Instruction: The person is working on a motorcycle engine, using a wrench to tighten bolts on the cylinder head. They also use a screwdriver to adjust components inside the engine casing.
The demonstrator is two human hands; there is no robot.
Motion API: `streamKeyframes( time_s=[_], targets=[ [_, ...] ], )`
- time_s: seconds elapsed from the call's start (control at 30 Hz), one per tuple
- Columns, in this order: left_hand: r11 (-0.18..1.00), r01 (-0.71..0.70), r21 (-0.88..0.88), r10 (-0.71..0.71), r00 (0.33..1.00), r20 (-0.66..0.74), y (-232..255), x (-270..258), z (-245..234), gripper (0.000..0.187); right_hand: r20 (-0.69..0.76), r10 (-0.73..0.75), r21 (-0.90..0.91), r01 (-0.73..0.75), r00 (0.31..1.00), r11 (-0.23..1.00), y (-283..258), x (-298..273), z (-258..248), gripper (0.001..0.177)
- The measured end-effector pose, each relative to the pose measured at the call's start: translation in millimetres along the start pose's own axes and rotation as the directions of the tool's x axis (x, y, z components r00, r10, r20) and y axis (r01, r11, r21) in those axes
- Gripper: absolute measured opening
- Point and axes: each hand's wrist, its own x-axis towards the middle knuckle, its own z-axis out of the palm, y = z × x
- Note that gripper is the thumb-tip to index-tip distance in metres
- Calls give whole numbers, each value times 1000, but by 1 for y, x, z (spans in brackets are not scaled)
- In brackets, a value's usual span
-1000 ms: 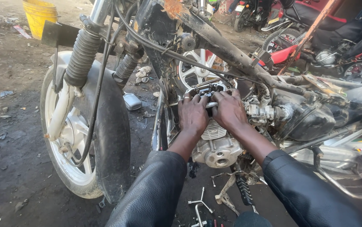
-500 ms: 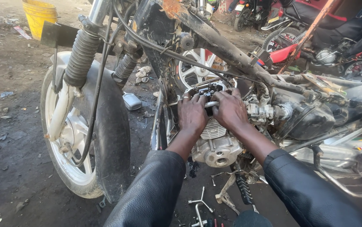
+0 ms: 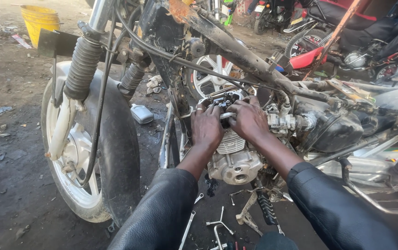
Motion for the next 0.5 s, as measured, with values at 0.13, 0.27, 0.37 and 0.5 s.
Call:
streamKeyframes(
  time_s=[0.13,0.27,0.37,0.5],
  targets=[
    [1000,-11,1,11,1000,9,-3,-3,9,23,33,-12,-75,15,999,997,-12,-10,-16,19],
    [994,-65,86,65,998,6,-6,0,9,15,29,-25,-96,27,999,995,-12,-12,-22,19],
    [969,-162,187,170,985,-28,-6,5,8,16,11,-43,-114,44,999,993,-9,-9,-22,19],
    [893,-308,328,342,938,-52,-17,12,17,21,-17,-103,-133,100,995,986,-7,-10,-20,20]
  ],
)
